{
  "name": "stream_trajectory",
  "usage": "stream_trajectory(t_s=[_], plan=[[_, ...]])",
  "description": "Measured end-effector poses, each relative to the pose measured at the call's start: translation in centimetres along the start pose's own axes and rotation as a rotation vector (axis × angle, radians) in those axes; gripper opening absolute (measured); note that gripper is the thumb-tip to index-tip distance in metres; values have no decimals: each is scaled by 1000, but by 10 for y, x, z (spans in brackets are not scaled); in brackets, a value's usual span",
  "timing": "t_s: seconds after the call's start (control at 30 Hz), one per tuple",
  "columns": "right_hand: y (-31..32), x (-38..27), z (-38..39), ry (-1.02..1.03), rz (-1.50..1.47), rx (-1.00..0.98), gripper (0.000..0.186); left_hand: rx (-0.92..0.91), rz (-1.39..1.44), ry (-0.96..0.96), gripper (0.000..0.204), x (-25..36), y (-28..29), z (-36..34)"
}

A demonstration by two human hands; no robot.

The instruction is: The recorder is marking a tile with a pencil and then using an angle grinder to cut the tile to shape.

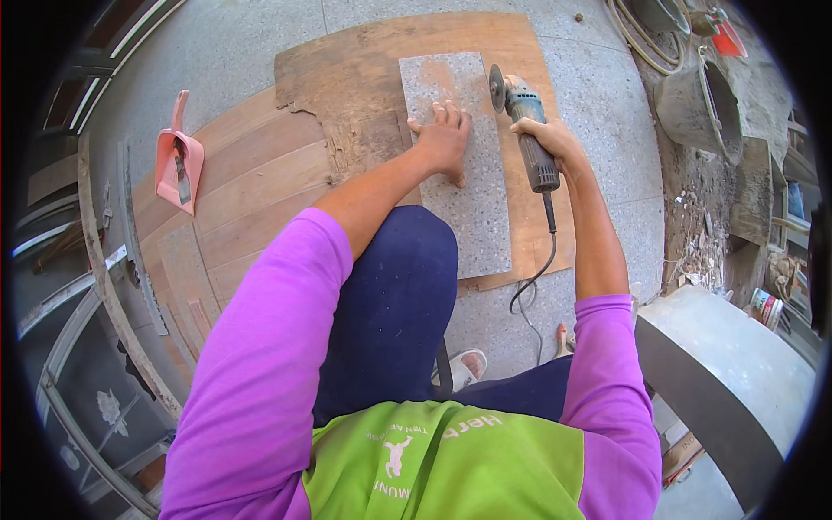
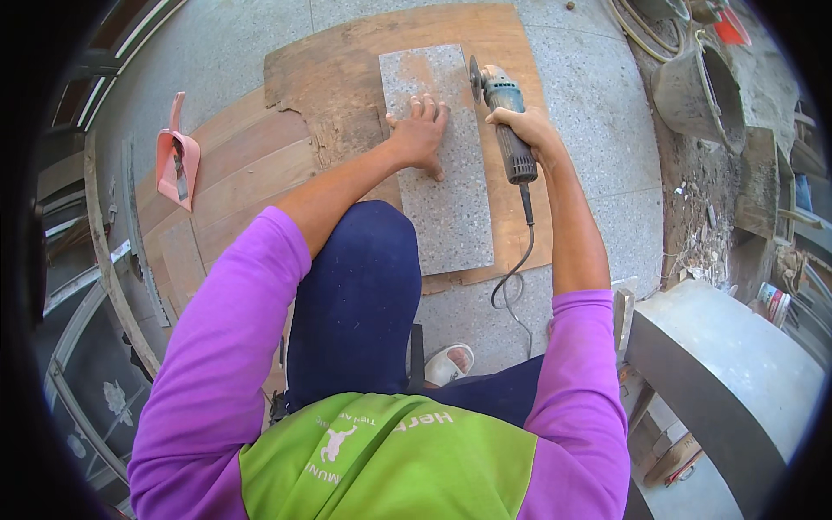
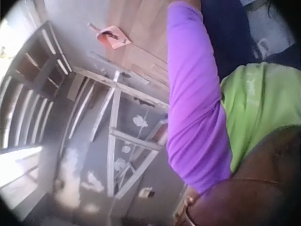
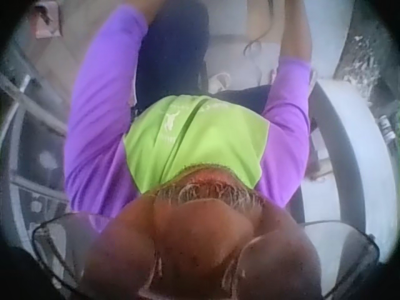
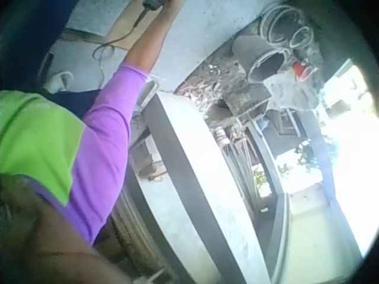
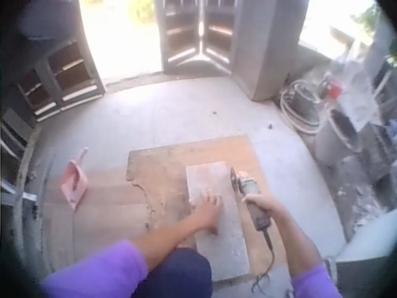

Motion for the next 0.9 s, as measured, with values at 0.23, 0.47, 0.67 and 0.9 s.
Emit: stream_trajectory(t_s=[0.23, 0.47, 0.67, 0.9], plan=[[6, 13, 10, -4, 55, 18, 42, 0, 9, 0, 152, 1, 0, -1], [5, 28, 20, 0, 81, -15, 43, 8, 4, 4, 151, 0, -1, -1], [6, 32, 17, -15, 60, -6, 43, 41, 4, -15, 150, 2, -2, -3], [4, 30, 6, -2, 47, -20, 46, 38, 16, -15, 150, 1, -3, -3]])
Point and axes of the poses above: each hand's wrist, its own z-axis away from the middle knuckle, its own y-axis out of the back of the hand, x = y × z, the point moved 4 cm from there along -z, towards the middle knuckle, and after that the axes turned 10 degrees about x, right-handed, at the moved point
